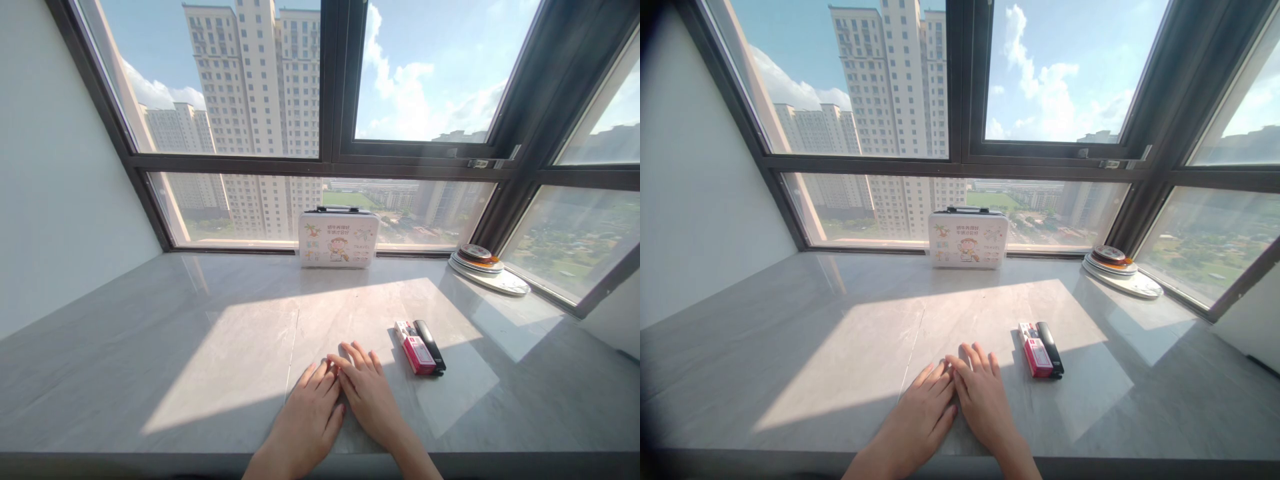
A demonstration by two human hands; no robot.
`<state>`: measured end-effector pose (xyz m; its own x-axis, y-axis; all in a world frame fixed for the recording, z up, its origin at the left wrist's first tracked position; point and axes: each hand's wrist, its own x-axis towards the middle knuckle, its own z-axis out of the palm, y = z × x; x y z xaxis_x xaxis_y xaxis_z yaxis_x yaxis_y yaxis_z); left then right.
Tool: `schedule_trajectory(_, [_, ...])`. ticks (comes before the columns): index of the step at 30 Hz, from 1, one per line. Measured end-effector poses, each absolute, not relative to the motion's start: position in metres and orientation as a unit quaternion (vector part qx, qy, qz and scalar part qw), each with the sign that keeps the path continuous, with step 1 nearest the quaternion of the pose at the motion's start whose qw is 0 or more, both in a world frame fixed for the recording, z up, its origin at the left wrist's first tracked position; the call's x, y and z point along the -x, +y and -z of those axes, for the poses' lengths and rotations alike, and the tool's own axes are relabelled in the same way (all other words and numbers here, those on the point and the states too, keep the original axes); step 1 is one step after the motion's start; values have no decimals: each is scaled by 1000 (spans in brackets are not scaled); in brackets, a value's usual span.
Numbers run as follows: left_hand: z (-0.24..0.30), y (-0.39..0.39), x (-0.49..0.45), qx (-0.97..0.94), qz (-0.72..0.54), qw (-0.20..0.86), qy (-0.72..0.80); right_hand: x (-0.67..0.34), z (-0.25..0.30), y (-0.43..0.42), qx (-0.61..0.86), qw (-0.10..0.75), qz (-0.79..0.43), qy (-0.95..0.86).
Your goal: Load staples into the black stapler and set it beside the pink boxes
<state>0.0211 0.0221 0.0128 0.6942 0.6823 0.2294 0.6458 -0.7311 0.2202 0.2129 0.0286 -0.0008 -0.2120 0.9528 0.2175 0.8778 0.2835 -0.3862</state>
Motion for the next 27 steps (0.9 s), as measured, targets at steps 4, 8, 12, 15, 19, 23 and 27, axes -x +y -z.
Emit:
schedule_trajectory(4, [-10,25,-21,-913,-155,63,372,-209,-1,26,585,243,-118,-764])
schedule_trajectory(8, [3,35,-24,-860,-179,29,477,-222,-14,23,558,350,-163,-734])
schedule_trajectory(12, [14,42,-26,-834,-199,16,514,-294,-35,26,617,477,-67,-622])
schedule_trajectory(15, [16,42,-26,-839,-202,18,505,-362,-42,34,715,459,-84,-520])
schedule_trajectory(19, [17,41,-26,-837,-202,17,508,-401,-40,41,710,402,-261,-516])
schedule_trajectory(23, [18,42,-24,-837,-201,24,508,-380,-36,42,684,405,-284,-536])
schedule_trajectory(27, [15,43,-23,-829,-205,70,515,-331,-30,43,683,399,-270,-549])
